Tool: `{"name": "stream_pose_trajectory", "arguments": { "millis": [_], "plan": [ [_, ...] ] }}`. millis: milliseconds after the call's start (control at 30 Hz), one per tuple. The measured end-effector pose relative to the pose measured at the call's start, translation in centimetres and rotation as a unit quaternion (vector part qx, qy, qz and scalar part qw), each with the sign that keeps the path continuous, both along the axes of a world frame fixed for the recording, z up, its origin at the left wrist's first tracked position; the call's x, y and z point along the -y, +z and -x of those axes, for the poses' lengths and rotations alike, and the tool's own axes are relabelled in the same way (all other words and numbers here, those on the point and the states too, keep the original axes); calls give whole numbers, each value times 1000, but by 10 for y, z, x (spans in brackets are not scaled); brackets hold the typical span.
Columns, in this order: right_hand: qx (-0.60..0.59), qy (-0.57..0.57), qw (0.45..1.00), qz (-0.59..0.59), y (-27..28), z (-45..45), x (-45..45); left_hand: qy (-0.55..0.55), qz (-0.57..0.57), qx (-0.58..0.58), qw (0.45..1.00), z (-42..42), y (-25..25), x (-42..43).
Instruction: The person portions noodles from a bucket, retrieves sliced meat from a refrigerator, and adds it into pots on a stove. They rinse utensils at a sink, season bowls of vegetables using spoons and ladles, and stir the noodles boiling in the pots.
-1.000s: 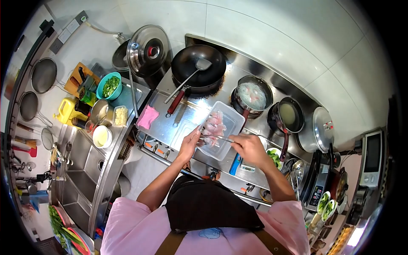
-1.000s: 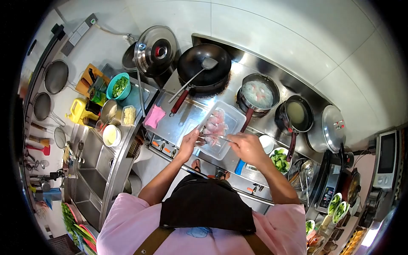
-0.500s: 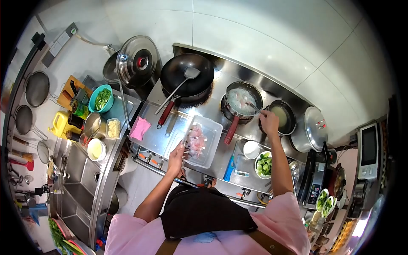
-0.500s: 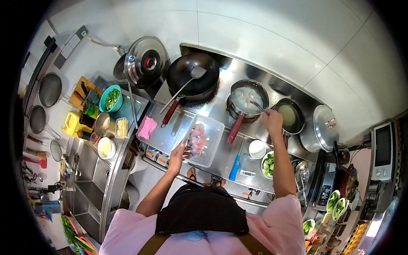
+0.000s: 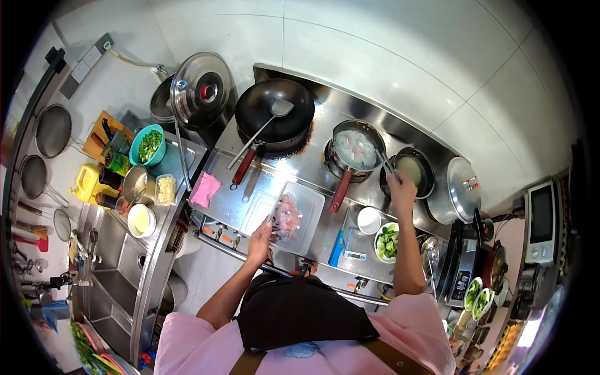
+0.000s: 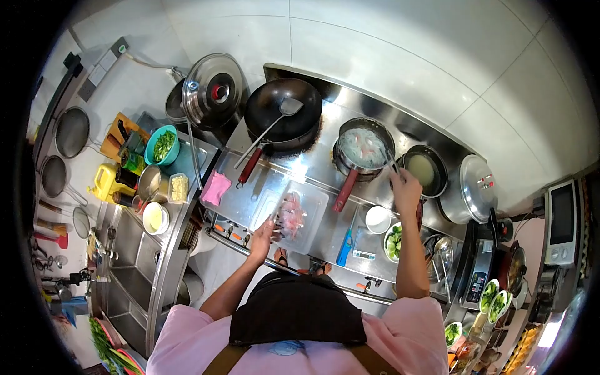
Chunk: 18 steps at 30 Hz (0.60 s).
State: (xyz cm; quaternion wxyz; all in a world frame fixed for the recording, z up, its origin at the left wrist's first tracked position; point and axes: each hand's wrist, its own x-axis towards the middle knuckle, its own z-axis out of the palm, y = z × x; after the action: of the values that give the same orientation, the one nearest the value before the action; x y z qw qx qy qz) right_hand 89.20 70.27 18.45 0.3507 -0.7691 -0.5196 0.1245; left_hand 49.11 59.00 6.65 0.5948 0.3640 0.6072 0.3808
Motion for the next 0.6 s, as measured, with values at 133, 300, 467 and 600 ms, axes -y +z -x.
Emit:
{"name": "stream_pose_trajectory", "arguments": {
  "millis": [133, 300, 467, 600],
  "plan": [
    [-85, 63, 994, 11, -6, 37, 59, 24, 16, 41, 999, -7, -80, 19],
    [-157, 46, 985, 50, -62, 97, 129, -17, -31, -41, 999, -36, -134, 27],
    [-80, 59, 987, 123, -130, 150, 170, -100, 1, -134, 986, -43, -115, 30],
    [-59, 58, 972, 218, -189, 170, 158, -100, 17, -204, 974, -28, -146, 30]
  ]
}}
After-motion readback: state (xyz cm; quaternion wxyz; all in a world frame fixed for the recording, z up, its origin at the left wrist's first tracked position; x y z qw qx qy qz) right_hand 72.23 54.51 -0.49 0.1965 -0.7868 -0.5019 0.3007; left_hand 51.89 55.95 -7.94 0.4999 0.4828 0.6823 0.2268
